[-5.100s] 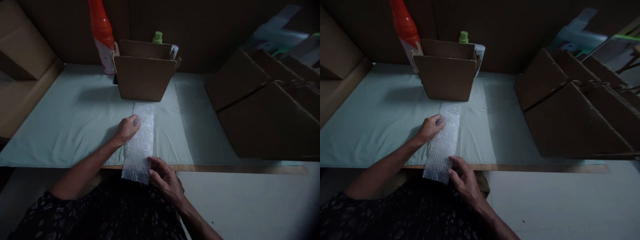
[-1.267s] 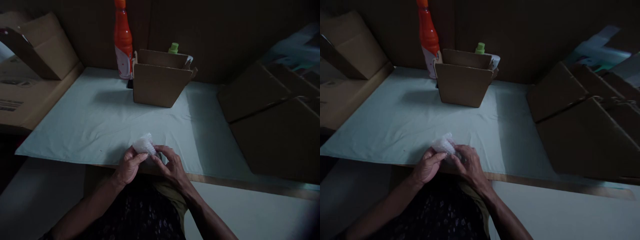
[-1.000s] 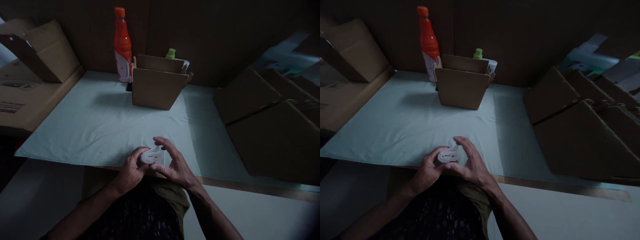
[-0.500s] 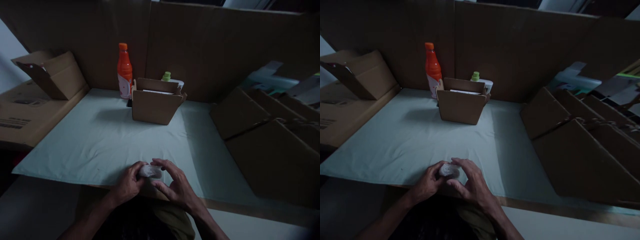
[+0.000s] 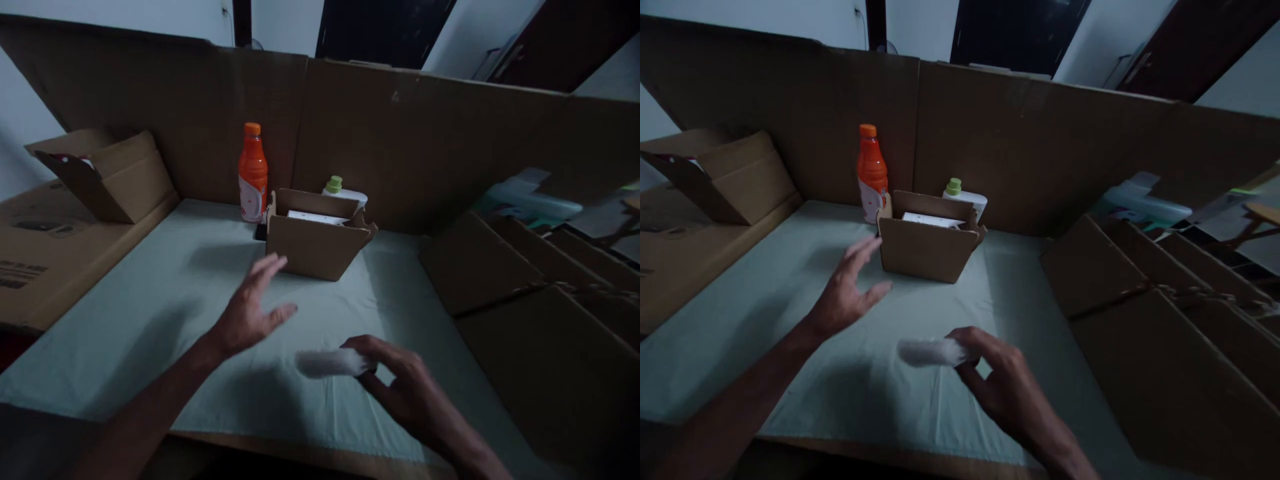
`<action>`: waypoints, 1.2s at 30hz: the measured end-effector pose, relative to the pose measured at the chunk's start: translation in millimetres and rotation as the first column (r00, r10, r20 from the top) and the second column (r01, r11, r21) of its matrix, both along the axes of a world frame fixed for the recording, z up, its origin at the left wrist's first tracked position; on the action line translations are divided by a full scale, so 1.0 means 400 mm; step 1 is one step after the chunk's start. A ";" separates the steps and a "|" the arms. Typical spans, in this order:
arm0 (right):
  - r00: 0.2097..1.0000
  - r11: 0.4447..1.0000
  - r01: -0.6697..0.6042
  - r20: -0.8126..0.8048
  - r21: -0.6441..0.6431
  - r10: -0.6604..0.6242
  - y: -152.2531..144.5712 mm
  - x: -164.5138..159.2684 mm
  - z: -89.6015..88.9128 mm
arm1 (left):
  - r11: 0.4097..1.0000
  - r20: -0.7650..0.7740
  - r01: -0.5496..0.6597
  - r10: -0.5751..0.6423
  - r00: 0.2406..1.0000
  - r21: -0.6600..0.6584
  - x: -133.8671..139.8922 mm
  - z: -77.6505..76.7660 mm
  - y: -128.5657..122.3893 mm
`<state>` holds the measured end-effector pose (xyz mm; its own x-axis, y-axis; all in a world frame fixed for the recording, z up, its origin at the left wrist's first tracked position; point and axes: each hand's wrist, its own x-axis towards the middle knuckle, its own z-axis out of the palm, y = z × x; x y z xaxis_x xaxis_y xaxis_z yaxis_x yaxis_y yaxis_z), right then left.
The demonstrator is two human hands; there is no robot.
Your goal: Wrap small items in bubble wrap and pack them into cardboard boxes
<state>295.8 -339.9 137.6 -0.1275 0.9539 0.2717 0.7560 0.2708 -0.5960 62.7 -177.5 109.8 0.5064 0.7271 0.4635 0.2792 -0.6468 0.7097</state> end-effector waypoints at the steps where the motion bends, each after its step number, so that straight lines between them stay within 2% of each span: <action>1: 0.999 0.997 0.032 0.018 0.071 -0.033 0.015 0.018 0.033 | 0.990 0.053 -0.092 0.086 0.995 0.109 0.021 0.017 0.059; 3: 0.988 0.968 0.122 0.071 0.218 -0.140 0.050 0.050 0.100 | 0.954 0.120 -0.202 0.179 0.976 0.220 0.070 0.036 0.163; 5: 0.960 0.920 0.212 0.103 0.330 -0.259 0.102 0.071 0.163 | 0.936 0.152 -0.258 0.227 0.962 0.238 0.116 0.033 0.229; 8: 0.937 0.851 0.256 0.100 0.459 -0.336 0.230 0.081 0.233 | 0.919 0.207 -0.318 0.273 0.940 0.231 0.160 0.004 0.253; 9: 0.940 0.845 0.239 0.105 0.478 -0.325 0.285 0.079 0.247 | 0.912 0.232 -0.338 0.286 0.930 0.232 0.168 -0.006 0.248; 11: 0.950 0.869 0.181 0.148 0.460 -0.276 0.405 0.072 0.260 | 0.901 0.283 -0.372 0.305 0.909 0.225 0.180 -0.021 0.233; 15: 0.952 0.932 -0.027 0.294 0.362 -0.087 0.617 0.042 0.232 | 0.909 0.407 -0.375 0.278 0.870 0.181 0.202 -0.036 0.222; 18: 0.924 0.926 -0.245 0.357 0.286 0.135 0.708 0.015 0.202 | 0.911 0.463 -0.374 0.258 0.848 0.176 0.214 -0.044 0.230; 20: 0.911 0.911 -0.331 0.334 0.244 0.242 0.740 -0.002 0.199 | 0.912 0.494 -0.374 0.250 0.833 0.170 0.218 -0.049 0.234; 22: 0.925 0.909 -0.334 0.272 0.248 0.265 0.762 -0.011 0.208 | 0.918 0.515 -0.369 0.246 0.821 0.149 0.220 -0.053 0.235; 25: 0.961 0.923 -0.257 0.177 0.287 0.213 0.784 -0.004 0.219 | 0.915 0.520 -0.380 0.260 0.813 0.137 0.221 -0.054 0.231; 28: 0.979 0.954 -0.183 0.137 0.238 0.154 0.794 0.024 0.198 | 0.905 0.504 -0.398 0.275 0.819 0.151 0.222 -0.054 0.226; 32: 0.966 0.985 -0.143 0.228 0.095 0.118 0.793 0.047 0.153 | 0.899 0.499 -0.410 0.288 0.818 0.154 0.226 -0.058 0.223; 36: 0.927 0.978 -0.207 0.310 -0.039 0.209 0.798 0.014 0.140 | 0.913 0.489 -0.378 0.262 0.832 0.155 0.228 -0.066 0.225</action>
<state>301.2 -20.6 193.6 -0.4005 0.8981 0.1818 0.8305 0.4396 -0.3422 153.8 -87.7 83.4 -0.0418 0.6502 0.7586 0.1890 -0.7404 0.6451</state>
